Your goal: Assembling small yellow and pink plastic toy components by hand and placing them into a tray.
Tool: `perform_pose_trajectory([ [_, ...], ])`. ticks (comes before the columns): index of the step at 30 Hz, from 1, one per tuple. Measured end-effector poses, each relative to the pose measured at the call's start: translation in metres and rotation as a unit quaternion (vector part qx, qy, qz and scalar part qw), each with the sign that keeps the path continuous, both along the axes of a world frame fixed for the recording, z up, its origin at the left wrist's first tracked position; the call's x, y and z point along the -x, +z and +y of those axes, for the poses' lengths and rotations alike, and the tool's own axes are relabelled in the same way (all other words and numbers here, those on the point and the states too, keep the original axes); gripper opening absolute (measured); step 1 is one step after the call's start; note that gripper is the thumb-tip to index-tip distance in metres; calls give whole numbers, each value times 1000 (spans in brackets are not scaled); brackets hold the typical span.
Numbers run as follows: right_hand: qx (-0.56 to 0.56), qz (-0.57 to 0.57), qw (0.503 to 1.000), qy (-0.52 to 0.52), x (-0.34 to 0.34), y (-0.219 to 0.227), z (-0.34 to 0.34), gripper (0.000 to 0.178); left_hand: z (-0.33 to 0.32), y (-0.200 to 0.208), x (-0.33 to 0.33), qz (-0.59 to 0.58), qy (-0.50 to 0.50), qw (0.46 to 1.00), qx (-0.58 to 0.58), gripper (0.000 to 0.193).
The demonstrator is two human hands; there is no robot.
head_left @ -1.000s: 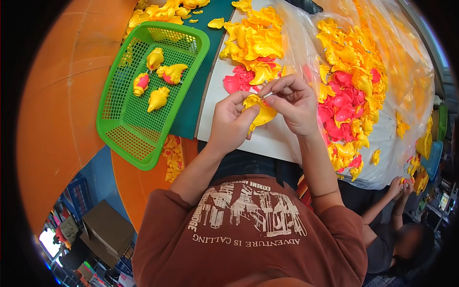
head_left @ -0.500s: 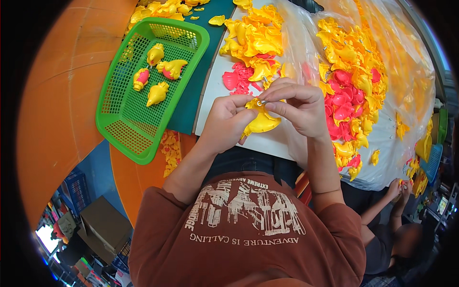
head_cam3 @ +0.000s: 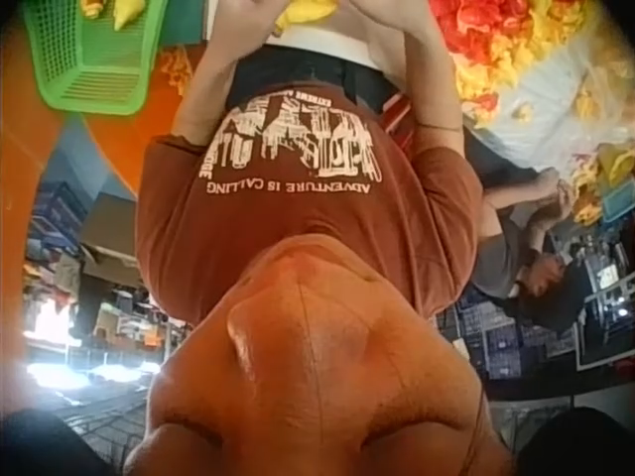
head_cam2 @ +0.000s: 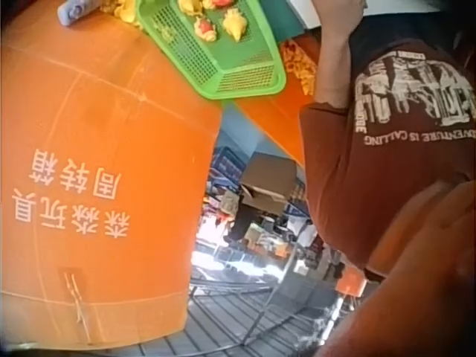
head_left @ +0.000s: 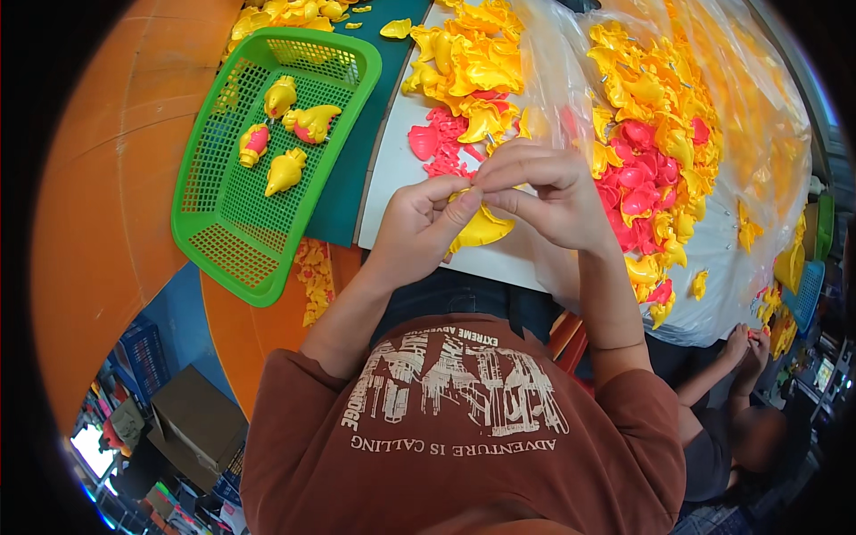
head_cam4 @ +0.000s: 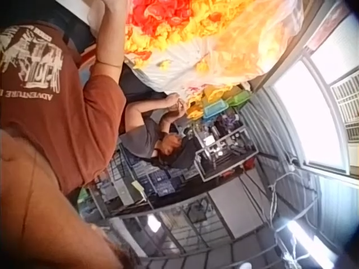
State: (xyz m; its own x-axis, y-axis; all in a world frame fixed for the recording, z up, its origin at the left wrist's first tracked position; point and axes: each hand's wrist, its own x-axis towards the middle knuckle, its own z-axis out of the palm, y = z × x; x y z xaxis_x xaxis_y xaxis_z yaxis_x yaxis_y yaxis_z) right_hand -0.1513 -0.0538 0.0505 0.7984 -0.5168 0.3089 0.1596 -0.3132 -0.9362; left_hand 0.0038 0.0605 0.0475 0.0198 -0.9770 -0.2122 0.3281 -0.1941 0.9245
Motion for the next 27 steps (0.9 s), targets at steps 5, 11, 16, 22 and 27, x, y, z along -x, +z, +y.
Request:
perform_pose_trajectory([
  [5, -272, 10, 960, -62, -3, -11, 26, 14, 17, -22, 4, 2, 22, 1000, -7, 29],
  [11, -204, 54, 972, -99, -23, -37, 34, 14, 32, -48, 7, 23, 104, 994, -23, 29],
  [16, 230, 251, 894, -293, -50, -54, 17, 12, 30, -55, -13, 45, 232, 968, -83, 28],
  [22, 236, 397, 839, -289, -72, -58, 20, 15, 25, -59, -18, 76, 241, 963, -95, 29],
  [27, 237, 235, 886, -321, -53, -48, 17, 12, 11, -52, -11, 81, 225, 968, -80, 30],
])
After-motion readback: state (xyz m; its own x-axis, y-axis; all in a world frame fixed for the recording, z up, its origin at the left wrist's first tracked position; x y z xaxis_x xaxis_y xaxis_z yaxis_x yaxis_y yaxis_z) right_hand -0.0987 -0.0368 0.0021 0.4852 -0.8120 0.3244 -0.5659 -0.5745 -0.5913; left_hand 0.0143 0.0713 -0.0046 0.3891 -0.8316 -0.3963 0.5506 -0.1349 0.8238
